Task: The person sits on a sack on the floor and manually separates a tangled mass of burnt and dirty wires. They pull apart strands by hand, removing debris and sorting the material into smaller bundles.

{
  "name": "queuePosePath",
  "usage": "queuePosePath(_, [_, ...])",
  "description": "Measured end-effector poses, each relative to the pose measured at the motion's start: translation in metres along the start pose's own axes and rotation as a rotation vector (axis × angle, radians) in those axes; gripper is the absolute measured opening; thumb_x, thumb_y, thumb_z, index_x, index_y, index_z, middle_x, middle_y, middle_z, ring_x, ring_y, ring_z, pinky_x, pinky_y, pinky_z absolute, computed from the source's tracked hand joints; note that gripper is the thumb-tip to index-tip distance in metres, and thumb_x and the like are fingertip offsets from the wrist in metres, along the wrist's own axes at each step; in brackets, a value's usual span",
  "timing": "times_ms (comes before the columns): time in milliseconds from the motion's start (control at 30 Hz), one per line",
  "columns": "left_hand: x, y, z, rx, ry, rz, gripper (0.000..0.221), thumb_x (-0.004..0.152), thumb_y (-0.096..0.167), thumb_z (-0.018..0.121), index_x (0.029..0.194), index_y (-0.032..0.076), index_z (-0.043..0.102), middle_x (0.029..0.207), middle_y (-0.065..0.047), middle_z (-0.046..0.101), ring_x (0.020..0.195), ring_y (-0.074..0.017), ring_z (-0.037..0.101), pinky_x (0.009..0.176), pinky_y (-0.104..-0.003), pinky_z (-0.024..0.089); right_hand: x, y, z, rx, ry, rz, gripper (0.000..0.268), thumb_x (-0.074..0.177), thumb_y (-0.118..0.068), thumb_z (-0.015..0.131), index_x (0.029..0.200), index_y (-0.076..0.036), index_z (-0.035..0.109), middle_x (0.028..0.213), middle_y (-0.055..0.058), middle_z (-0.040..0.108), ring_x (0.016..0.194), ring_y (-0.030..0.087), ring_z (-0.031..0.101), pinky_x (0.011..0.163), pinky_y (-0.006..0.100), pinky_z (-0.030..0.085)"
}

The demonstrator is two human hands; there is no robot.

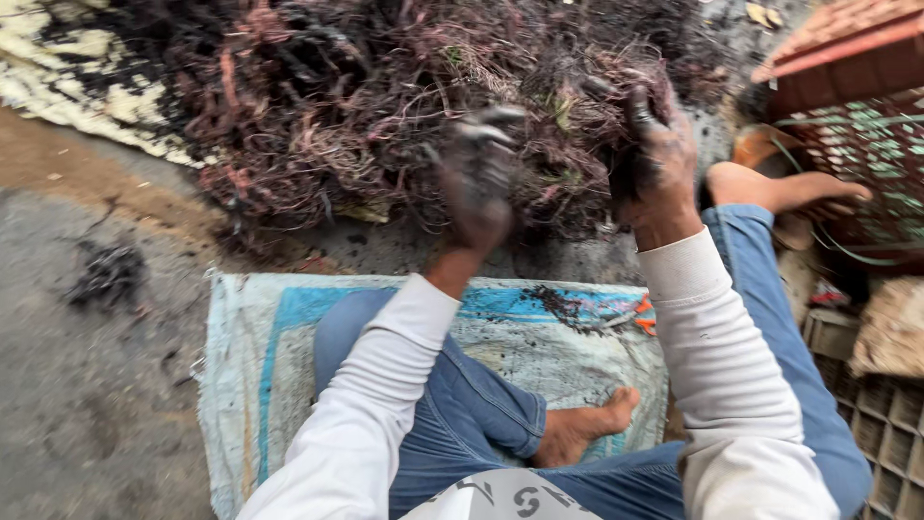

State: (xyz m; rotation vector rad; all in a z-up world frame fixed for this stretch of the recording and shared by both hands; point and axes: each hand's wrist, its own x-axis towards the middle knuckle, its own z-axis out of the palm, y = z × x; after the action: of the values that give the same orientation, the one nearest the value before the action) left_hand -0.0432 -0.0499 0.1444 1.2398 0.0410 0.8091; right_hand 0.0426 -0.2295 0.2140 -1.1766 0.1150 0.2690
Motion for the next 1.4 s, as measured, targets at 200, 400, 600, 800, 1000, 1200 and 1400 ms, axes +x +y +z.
queuePosePath(200, [0.014, -0.034, -0.007, -0.486, 0.23, -0.365, 0.03, 0.109, 0.029, 0.049, 0.096, 0.006, 0.064, 0.096, -0.013, 0.074, 0.083, -0.0248, 0.071, 0.077, -0.042, 0.063, -0.02, -0.037, -0.065, 0.294, 0.089, -0.008, 0.027, 0.097, -0.003, 0.056, 0.123, -0.004, 0.062, 0.105, 0.009, 0.067, 0.083, 0.02, 0.064, 0.071, 0.03, 0.055])
queuePosePath(400, [0.019, -0.036, -0.022, -0.644, 0.333, -0.389, 0.034, 0.111, 0.031, 0.05, 0.088, 0.007, 0.057, 0.079, -0.012, 0.067, 0.069, -0.0224, 0.064, 0.065, -0.038, 0.056, -0.047, -0.079, -0.082, -0.162, 0.073, -0.37, 0.038, 0.096, -0.02, 0.047, 0.12, 0.003, 0.066, 0.108, 0.015, 0.072, 0.09, 0.024, 0.072, 0.081, 0.038, 0.062])
queuePosePath(600, [0.025, -0.027, -0.023, -0.487, 0.428, -0.333, 0.028, 0.11, 0.029, 0.052, 0.092, 0.007, 0.057, 0.076, -0.006, 0.059, 0.066, -0.0171, 0.058, 0.062, -0.033, 0.052, -0.024, -0.047, -0.087, 0.309, 0.056, -0.189, 0.028, 0.099, -0.006, 0.056, 0.125, 0.004, 0.063, 0.108, 0.018, 0.069, 0.089, 0.024, 0.07, 0.09, 0.037, 0.063])
queuePosePath(800, [0.037, -0.041, -0.044, 0.035, 0.296, -0.218, 0.019, 0.107, 0.027, 0.06, 0.099, 0.01, 0.057, 0.083, -0.003, 0.06, 0.07, -0.0155, 0.057, 0.062, -0.032, 0.052, -0.056, -0.055, -0.108, 0.351, 0.19, -0.125, 0.025, 0.096, -0.007, 0.055, 0.116, 0.006, 0.063, 0.103, 0.018, 0.068, 0.093, 0.029, 0.069, 0.084, 0.038, 0.06])
queuePosePath(1000, [0.045, -0.056, -0.073, 0.547, -0.01, -0.149, 0.023, 0.102, 0.027, 0.07, 0.105, 0.007, 0.058, 0.088, -0.003, 0.06, 0.074, -0.0133, 0.059, 0.064, -0.031, 0.055, -0.104, 0.024, -0.108, 0.403, 0.281, 0.097, 0.021, 0.101, -0.011, 0.06, 0.12, -0.007, 0.066, 0.116, 0.011, 0.072, 0.097, 0.027, 0.071, 0.093, 0.047, 0.058])
queuePosePath(1200, [0.054, -0.027, -0.098, 0.449, -0.2, -0.366, 0.026, 0.103, 0.03, 0.072, 0.096, 0.008, 0.06, 0.084, -0.005, 0.058, 0.072, -0.0166, 0.051, 0.063, -0.037, 0.043, -0.138, 0.036, -0.131, 0.447, 0.249, 0.203, 0.032, 0.106, -0.021, 0.061, 0.134, -0.005, 0.065, 0.125, 0.015, 0.072, 0.107, 0.031, 0.072, 0.092, 0.044, 0.057])
queuePosePath(1400, [0.052, 0.034, -0.055, -0.852, -0.309, -0.953, 0.034, 0.101, 0.041, 0.07, 0.094, 0.009, 0.061, 0.097, -0.012, 0.069, 0.089, -0.0243, 0.068, 0.078, -0.041, 0.058, -0.151, 0.03, -0.135, 0.252, 0.306, 0.086, 0.029, 0.105, -0.023, 0.063, 0.13, -0.01, 0.063, 0.119, 0.009, 0.073, 0.106, 0.029, 0.072, 0.097, 0.049, 0.058])
